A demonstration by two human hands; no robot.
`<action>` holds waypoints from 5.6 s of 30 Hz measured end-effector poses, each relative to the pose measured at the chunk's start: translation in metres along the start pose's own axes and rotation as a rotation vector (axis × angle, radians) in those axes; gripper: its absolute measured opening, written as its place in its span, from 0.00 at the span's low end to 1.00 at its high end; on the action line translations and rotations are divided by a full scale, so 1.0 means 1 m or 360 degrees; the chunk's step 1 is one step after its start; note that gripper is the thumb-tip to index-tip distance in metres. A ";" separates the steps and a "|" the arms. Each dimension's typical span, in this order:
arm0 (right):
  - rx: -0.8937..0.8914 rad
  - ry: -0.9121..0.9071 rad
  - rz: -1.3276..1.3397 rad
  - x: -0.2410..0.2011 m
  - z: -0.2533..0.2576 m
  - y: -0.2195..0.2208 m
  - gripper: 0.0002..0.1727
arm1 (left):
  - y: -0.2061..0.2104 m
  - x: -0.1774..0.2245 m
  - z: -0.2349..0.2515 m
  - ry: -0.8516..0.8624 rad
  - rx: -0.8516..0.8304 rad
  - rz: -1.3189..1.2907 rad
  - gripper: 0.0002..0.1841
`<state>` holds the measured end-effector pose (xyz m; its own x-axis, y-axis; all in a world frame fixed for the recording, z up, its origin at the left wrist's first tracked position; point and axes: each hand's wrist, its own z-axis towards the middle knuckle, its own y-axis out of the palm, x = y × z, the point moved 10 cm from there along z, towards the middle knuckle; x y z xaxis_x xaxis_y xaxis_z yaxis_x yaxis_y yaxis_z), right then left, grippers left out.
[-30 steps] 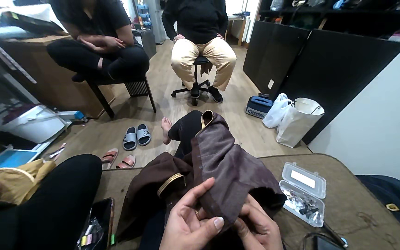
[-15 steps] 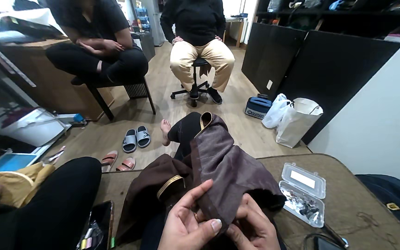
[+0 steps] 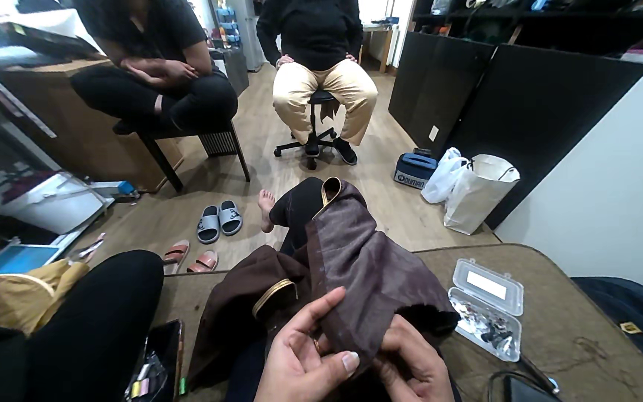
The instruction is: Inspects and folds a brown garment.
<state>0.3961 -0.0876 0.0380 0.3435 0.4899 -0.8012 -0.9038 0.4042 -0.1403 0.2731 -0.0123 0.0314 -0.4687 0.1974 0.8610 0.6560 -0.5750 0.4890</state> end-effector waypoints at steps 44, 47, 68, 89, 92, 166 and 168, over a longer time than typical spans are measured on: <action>-0.0064 0.0078 0.0222 0.004 -0.003 0.002 0.07 | -0.004 -0.017 0.000 -0.0325 0.0003 -0.0277 0.34; -0.0059 0.0097 0.0221 0.005 -0.003 0.003 0.07 | -0.005 -0.015 0.000 -0.0306 0.0020 -0.0267 0.34; 0.0025 0.0035 -0.0011 0.003 -0.004 -0.002 0.09 | -0.003 -0.011 -0.001 -0.0185 -0.0036 -0.0094 0.33; 0.0022 0.0010 -0.0006 0.001 -0.001 0.001 0.11 | -0.004 -0.006 0.001 -0.0128 -0.0043 -0.0076 0.32; 0.0025 0.0152 0.0130 0.005 -0.002 0.004 0.10 | -0.003 -0.006 0.002 -0.0122 -0.0076 -0.0100 0.32; -0.0001 0.0267 0.0204 0.020 -0.007 0.005 0.07 | -0.011 -0.008 -0.002 -0.0137 0.0065 0.0078 0.17; 0.0016 0.0321 0.0276 0.021 -0.007 0.006 0.05 | -0.010 -0.007 -0.002 -0.0129 0.0052 0.0097 0.17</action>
<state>0.3963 -0.0801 0.0159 0.1251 0.3892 -0.9126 -0.9418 0.3359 0.0142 0.2684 -0.0093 0.0205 -0.3786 0.2272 0.8972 0.7016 -0.5618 0.4383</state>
